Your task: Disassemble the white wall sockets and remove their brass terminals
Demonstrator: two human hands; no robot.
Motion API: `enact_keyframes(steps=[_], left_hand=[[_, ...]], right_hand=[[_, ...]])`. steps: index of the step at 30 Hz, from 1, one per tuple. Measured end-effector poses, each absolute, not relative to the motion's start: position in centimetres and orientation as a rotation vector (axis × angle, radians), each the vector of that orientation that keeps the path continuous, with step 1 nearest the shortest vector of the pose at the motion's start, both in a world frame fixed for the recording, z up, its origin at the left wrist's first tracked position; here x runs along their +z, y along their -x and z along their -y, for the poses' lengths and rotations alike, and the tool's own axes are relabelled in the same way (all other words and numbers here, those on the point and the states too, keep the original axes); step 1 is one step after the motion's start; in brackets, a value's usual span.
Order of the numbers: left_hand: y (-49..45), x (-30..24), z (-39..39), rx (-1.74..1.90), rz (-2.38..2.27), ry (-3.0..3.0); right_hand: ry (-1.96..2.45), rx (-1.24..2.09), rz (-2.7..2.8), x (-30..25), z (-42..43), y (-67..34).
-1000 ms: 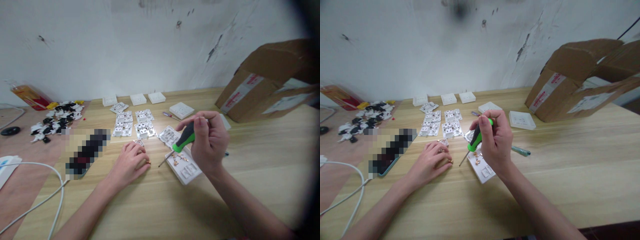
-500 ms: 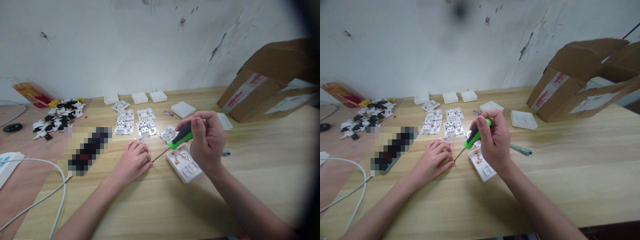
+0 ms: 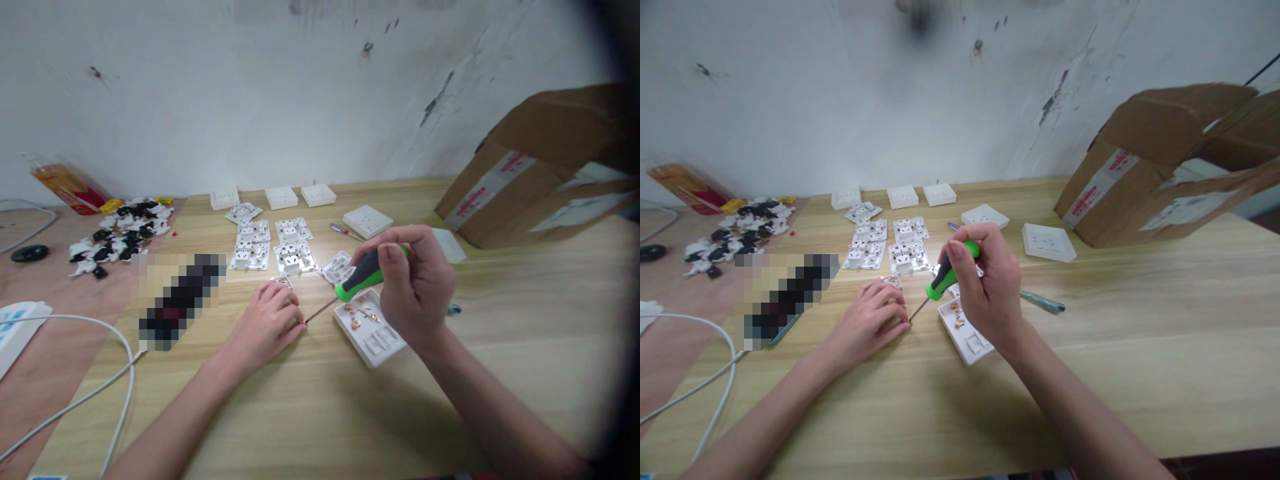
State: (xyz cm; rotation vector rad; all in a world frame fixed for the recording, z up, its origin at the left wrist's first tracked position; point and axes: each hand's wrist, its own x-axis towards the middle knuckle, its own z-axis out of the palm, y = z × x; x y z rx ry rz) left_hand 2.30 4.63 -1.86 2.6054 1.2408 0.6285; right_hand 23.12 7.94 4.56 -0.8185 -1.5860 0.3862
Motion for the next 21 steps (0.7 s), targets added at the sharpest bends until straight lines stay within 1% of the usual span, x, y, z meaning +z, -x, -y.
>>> enact_keyframes(steps=[7, 11, 13, 15, 18, 21], left_hand=[[-2.2, -2.2, -4.7, 0.673, -1.211, -2.619], [-2.3, -2.3, -4.7, 0.678, -1.217, -2.639], [-2.4, -2.2, -4.7, 0.679, -1.220, -2.655], [-2.4, -2.2, -4.7, 0.687, -1.219, -2.665], [-2.5, -2.2, -4.8, 0.690, -1.207, -2.645], [-2.5, -2.1, -4.8, 0.669, -1.183, -2.610]], right_hand=[[0.724, 0.203, 2.033, 7.8, -7.4, -21.8], [0.985, -0.126, 2.237, 9.8, -7.1, -21.0], [1.106, -0.224, 2.292, 10.6, -6.9, -20.7], [1.148, -0.169, 2.375, 11.2, -6.8, -20.7], [1.118, 0.032, 2.501, 11.9, -7.0, -21.1], [1.074, 0.165, 2.578, 12.3, -7.6, -21.9]])
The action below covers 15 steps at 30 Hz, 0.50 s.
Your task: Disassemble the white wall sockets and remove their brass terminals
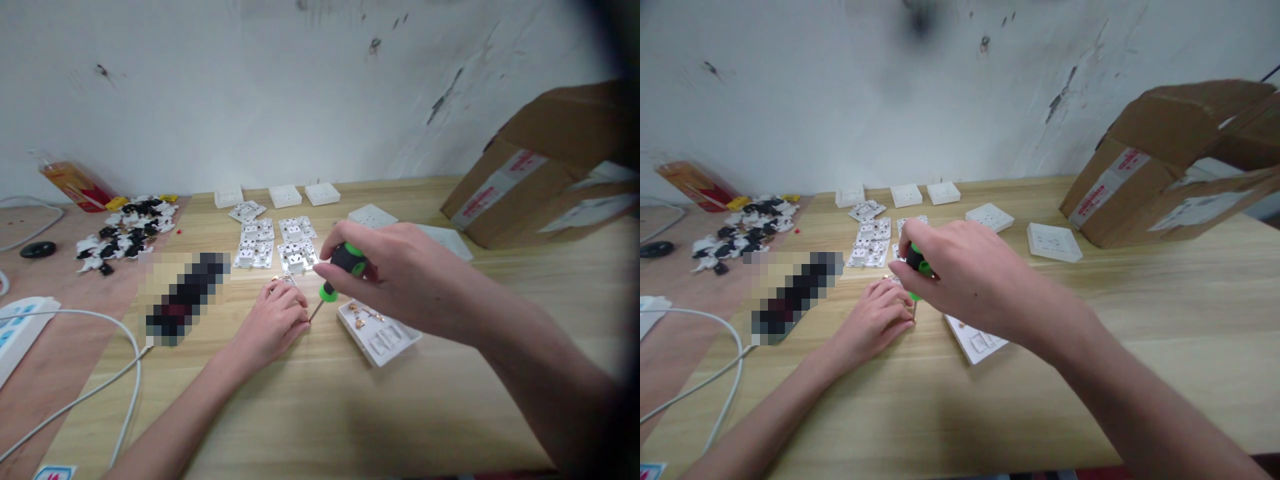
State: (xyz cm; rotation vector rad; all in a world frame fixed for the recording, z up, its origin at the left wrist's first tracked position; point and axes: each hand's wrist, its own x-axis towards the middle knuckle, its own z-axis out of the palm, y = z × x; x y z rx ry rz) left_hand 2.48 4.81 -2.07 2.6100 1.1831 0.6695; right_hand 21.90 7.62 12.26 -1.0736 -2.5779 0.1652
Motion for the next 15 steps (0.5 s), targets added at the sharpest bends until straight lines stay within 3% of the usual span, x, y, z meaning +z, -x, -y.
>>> enact_keyframes(steps=[8, 15], left_hand=[[-2.3, -2.1, -4.9, 0.689, -1.163, -2.579], [-2.3, -2.2, -4.9, 0.682, -1.167, -2.574]], right_hand=[[0.842, 0.358, 2.691, 13.1, -8.7, -22.7], [1.120, -0.024, 2.593, 12.7, -8.7, -21.8]])
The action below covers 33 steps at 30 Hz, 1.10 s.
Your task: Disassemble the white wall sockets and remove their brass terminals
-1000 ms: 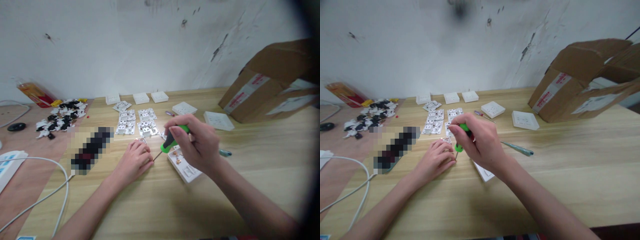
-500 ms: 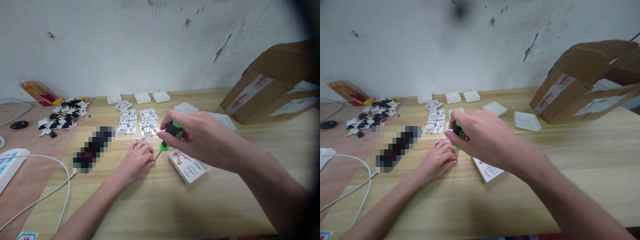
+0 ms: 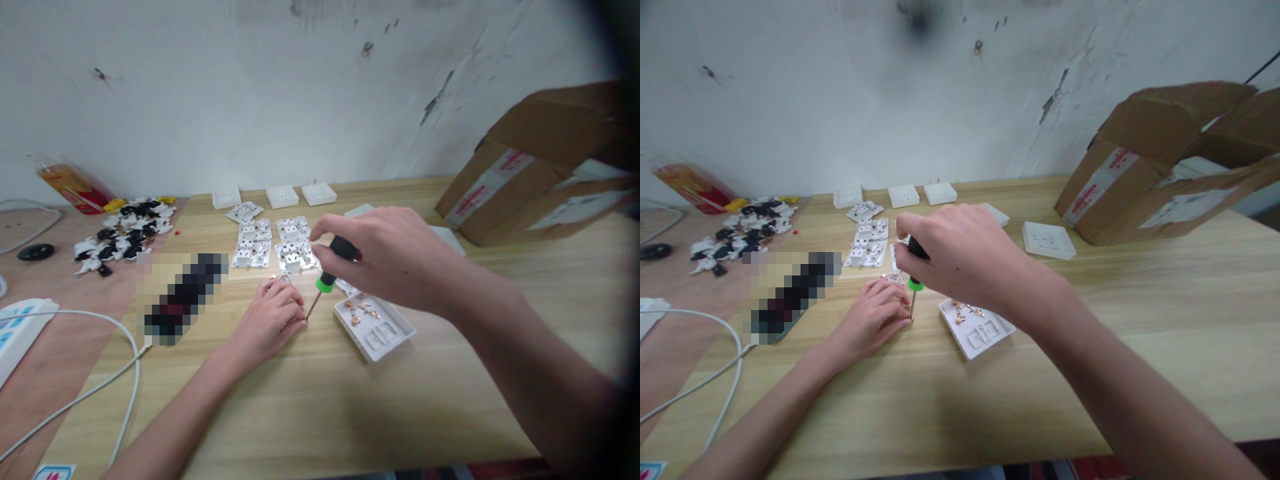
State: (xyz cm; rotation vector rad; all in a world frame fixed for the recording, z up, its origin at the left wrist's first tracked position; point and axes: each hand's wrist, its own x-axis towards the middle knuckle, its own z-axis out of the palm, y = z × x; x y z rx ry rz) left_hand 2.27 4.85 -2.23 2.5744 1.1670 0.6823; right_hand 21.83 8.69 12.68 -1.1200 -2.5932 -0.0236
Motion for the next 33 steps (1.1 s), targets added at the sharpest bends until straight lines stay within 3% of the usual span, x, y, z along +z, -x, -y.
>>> enact_keyframes(steps=[4, 8, 12, 19, 27, 33], left_hand=[[-2.3, -2.1, -4.8, 0.677, -1.183, -2.574], [-2.3, -2.2, -4.8, 0.678, -1.191, -2.581], [-2.2, -2.4, -4.8, 0.709, -1.201, -2.595], [-2.2, -2.2, -4.8, 0.651, -1.220, -2.586], [-2.2, -2.2, -4.9, 0.678, -1.218, -2.589], [-2.2, -2.1, -4.8, 0.663, -1.211, -2.578]], right_hand=[[0.899, 0.139, 2.620, 12.6, -8.4, -21.4], [0.967, 0.112, 2.510, 12.2, -8.5, -20.9], [0.763, 0.352, 2.555, 12.0, -8.5, -20.8], [1.129, -0.219, 2.390, 11.2, -7.9, -19.9], [0.790, 0.407, 2.550, 12.1, -8.4, -21.2], [0.797, 0.463, 2.461, 11.9, -8.5, -21.2]])
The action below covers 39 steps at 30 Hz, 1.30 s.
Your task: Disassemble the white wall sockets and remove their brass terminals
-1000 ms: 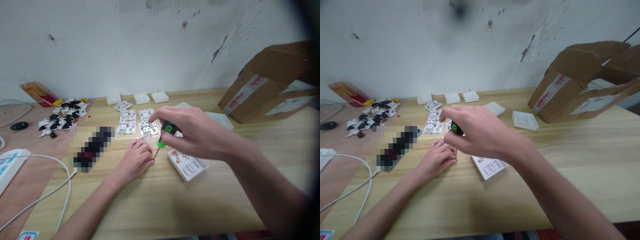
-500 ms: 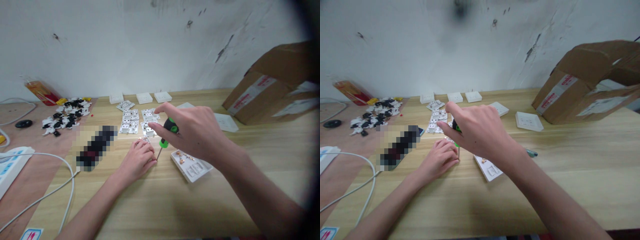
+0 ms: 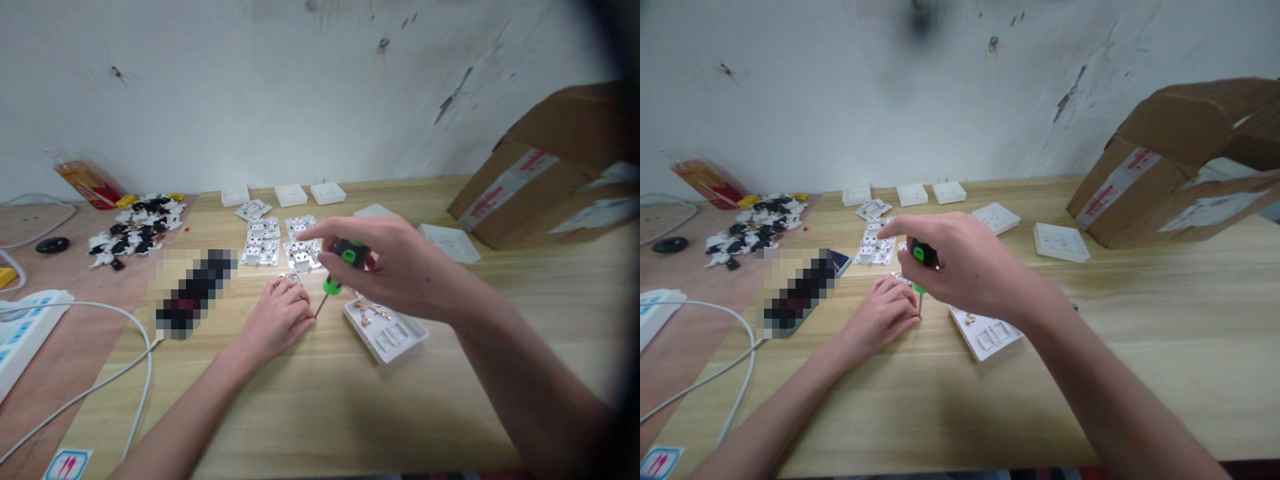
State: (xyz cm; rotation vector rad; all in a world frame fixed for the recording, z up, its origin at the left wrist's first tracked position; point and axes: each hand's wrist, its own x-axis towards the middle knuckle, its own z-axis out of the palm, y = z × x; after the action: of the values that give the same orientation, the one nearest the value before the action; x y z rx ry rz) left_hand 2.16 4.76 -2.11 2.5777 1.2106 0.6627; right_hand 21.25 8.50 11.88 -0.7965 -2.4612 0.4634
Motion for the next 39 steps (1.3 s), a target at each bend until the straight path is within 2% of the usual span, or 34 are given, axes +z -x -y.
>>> enact_keyframes(steps=[7, 11, 16, 19, 25, 33, 39], left_hand=[[-2.2, -2.2, -4.8, 0.686, -1.217, -2.573], [-2.1, -2.1, -4.8, 0.699, -1.212, -2.573], [-2.1, -2.0, -4.7, 0.684, -1.209, -2.570], [-2.1, -2.2, -4.7, 0.685, -1.212, -2.570], [-2.2, -2.3, -4.7, 0.687, -1.217, -2.568], [-2.1, -2.3, -4.7, 0.688, -1.217, -2.561], [-2.1, -2.3, -4.8, 0.687, -1.218, -2.555]], right_hand=[[0.823, 0.372, 2.446, 12.0, -8.1, -20.7], [0.718, 0.509, 2.455, 11.7, -8.1, -20.9], [0.795, 0.589, 2.355, 10.7, -8.4, -20.9], [0.869, 0.467, 2.296, 10.1, -8.5, -20.7], [1.101, -0.027, 2.316, 10.3, -8.1, -20.7], [1.180, -0.169, 2.421, 11.8, -8.1, -21.1], [1.100, -0.035, 2.517, 12.3, -8.1, -21.4]])
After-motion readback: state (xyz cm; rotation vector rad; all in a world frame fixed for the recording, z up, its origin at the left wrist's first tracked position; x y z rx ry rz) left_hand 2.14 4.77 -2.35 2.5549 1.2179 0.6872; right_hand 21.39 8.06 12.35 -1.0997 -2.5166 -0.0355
